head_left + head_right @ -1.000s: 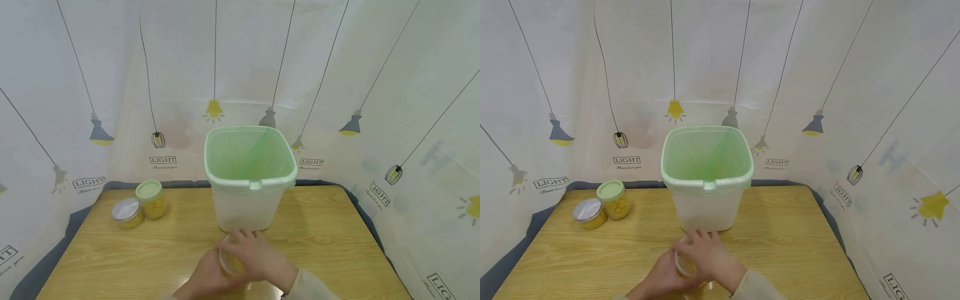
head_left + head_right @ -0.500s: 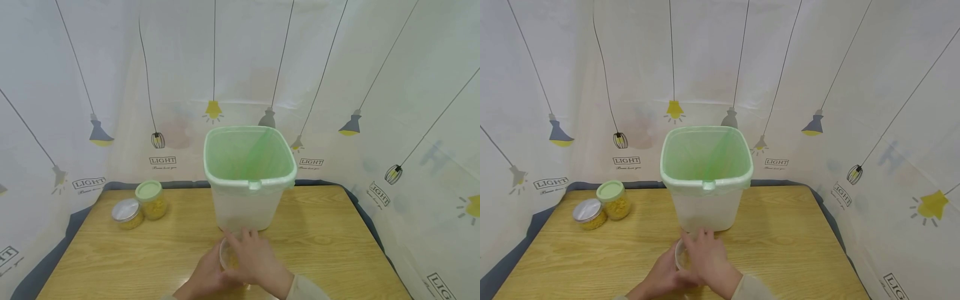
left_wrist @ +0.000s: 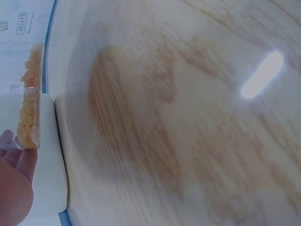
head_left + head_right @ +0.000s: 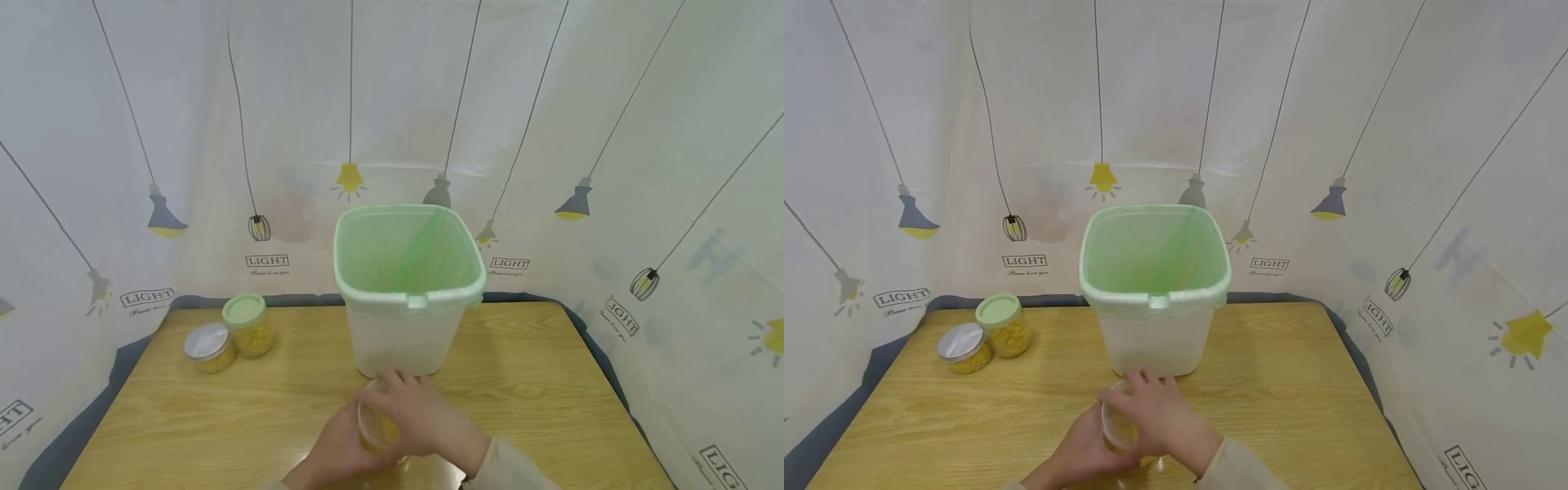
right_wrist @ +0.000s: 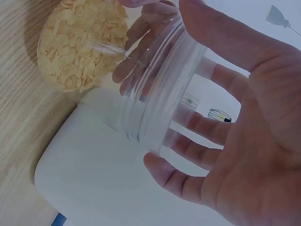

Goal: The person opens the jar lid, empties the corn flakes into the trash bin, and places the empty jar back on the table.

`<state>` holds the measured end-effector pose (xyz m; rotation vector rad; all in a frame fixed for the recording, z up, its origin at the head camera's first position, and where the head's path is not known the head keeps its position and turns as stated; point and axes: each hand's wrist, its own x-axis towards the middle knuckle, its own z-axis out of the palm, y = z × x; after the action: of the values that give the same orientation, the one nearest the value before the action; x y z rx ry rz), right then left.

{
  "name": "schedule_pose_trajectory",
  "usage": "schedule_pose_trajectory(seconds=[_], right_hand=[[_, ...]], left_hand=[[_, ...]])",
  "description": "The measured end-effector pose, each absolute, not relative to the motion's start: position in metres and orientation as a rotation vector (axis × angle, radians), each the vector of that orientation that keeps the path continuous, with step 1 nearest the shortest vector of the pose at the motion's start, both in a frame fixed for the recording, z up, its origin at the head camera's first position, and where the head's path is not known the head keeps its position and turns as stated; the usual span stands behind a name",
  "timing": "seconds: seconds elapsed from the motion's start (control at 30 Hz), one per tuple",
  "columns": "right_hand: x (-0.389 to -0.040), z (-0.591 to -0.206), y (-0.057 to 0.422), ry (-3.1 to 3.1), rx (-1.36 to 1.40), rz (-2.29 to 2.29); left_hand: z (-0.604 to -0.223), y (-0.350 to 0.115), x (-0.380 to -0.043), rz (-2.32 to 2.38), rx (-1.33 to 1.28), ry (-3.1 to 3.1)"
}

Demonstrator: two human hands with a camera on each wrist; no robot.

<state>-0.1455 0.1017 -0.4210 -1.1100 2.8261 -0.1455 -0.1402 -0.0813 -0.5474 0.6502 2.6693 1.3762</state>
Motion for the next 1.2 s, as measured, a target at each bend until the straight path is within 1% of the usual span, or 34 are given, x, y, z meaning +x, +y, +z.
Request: schedule_pose_trajectory(seconds=[0.4, 0.7, 0.97, 1.2], right_hand=[[-0.146, -0.411, 0.101, 2.767, -1.053, -0.129], [-0.145, -0.404, 0.104, 2.823, -1.095, -0.175], [-0.146, -0.394, 0.119, 2.823, -1.014, -0.246], [-0.149, -0.396, 0.141, 2.811, -0.977, -0.297]], left_hand=[[-0.551, -0.081, -0.140, 1.488, 0.662, 2.620], [-0.550, -0.085, -0.141, 1.477, 0.687, 2.587], [-0.548, -0.086, -0.143, 1.463, 0.639, 2.639], [-0.547, -0.087, -0.143, 1.512, 0.587, 2.584]])
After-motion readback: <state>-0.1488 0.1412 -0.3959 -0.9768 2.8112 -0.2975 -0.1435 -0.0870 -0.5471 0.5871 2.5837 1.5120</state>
